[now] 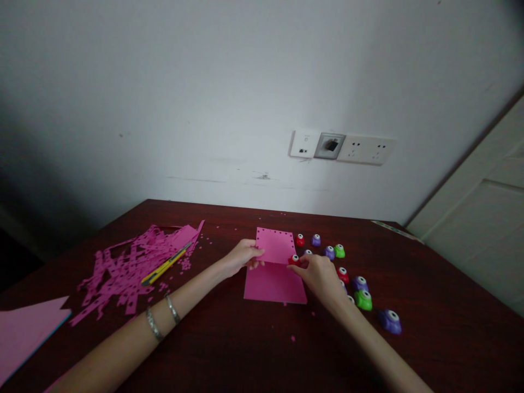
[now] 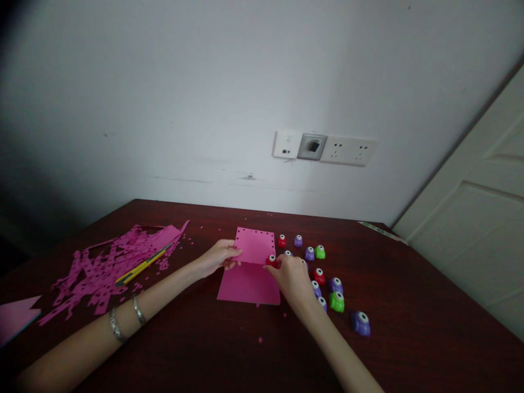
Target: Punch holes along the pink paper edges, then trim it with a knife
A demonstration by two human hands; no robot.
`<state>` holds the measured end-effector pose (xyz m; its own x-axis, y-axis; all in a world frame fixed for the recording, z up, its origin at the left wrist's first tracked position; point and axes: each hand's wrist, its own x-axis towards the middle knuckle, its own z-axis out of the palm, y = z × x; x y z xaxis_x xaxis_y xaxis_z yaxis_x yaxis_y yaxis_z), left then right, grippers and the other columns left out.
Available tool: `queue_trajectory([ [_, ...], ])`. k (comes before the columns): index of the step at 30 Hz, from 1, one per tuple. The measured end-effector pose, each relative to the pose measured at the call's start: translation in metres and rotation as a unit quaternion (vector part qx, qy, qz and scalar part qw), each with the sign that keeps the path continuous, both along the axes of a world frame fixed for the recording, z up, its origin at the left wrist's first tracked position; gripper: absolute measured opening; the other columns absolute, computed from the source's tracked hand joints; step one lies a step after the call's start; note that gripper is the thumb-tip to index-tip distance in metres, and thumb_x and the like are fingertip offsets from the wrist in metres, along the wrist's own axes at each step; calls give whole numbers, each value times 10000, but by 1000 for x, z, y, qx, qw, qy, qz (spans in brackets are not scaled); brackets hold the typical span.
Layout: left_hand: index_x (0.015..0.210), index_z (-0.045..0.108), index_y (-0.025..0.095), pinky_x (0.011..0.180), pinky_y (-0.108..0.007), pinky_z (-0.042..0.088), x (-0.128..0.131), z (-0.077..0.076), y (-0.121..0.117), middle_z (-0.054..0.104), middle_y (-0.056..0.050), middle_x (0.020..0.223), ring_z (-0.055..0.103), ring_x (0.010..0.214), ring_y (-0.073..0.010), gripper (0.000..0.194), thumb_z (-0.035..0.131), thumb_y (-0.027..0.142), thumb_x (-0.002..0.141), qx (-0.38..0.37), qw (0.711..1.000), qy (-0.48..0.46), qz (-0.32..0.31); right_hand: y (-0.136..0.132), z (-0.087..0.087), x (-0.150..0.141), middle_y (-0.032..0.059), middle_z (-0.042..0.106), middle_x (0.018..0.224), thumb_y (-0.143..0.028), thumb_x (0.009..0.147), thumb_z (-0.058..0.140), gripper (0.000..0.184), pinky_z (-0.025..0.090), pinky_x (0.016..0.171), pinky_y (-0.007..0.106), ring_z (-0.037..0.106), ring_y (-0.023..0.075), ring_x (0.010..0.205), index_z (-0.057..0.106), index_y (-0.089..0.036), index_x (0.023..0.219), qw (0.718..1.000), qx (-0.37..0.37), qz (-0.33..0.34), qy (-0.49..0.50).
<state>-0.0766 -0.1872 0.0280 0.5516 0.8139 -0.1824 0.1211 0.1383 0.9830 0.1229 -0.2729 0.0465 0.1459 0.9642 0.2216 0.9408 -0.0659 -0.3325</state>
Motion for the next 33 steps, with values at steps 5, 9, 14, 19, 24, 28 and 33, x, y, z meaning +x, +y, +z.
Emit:
queue_trajectory([
  [5, 713, 525, 133, 386, -179, 315, -5, -7, 6, 587, -9, 548, 460, 402, -59, 142, 593, 258, 716, -4, 998, 34, -49, -1, -8, -2, 73, 688, 653, -420, 741, 606, 267, 393, 574, 269, 632, 210, 628, 708, -174, 719, 1000, -6, 21, 1],
  [9, 716, 500, 139, 387, -186, 319, -8, -4, 5, 584, -11, 543, 474, 410, -71, 142, 596, 242, 703, -7, 995, 72, -67, -2, -14, -6, 77, 669, 615, -430, 743, 596, 284, 391, 572, 273, 622, 205, 584, 698, -171, 683, 999, -29, 19, -17],
  [14, 708, 481, 146, 396, -194, 329, -10, 0, 4, 590, -17, 553, 500, 431, -82, 126, 582, 222, 703, 3, 991, 105, -79, -4, -16, -10, 81, 668, 628, -391, 756, 582, 262, 391, 569, 268, 626, 204, 603, 675, -170, 653, 999, -43, 22, -25],
  [19, 808, 520, 118, 392, -196, 338, -12, -4, 8, 581, -6, 550, 491, 422, -79, 171, 582, 227, 693, 22, 982, 131, -133, -2, -18, -10, 95, 684, 694, -385, 743, 590, 244, 399, 588, 273, 642, 226, 672, 680, -160, 711, 997, -65, 16, -32],
  [24, 1051, 468, 114, 383, -187, 313, -9, -8, 6, 597, 2, 602, 480, 416, -75, 363, 532, 210, 707, 102, 966, 181, -152, 0, -20, -8, 112, 685, 716, -393, 750, 577, 269, 402, 605, 280, 642, 236, 692, 684, -147, 735, 996, -83, 19, -29],
  [28, 1086, 443, 135, 542, -241, 437, -6, -2, 0, 637, -79, 850, 603, 659, -156, 426, 554, 234, 687, 233, 927, 273, -108, 0, -18, -5, 109, 688, 741, -391, 726, 603, 259, 403, 620, 275, 640, 231, 707, 692, -152, 771, 995, -95, 28, -16],
  [33, 1250, 329, 80, 694, -389, 459, -3, 4, -10, 579, -197, 1035, 575, 899, -327, 766, 611, 487, 665, 341, 817, 466, -17, 0, -7, 0, 89, 680, 698, -347, 683, 648, 211, 391, 608, 263, 619, 215, 691, 702, -153, 748, 994, -100, 45, -9],
])
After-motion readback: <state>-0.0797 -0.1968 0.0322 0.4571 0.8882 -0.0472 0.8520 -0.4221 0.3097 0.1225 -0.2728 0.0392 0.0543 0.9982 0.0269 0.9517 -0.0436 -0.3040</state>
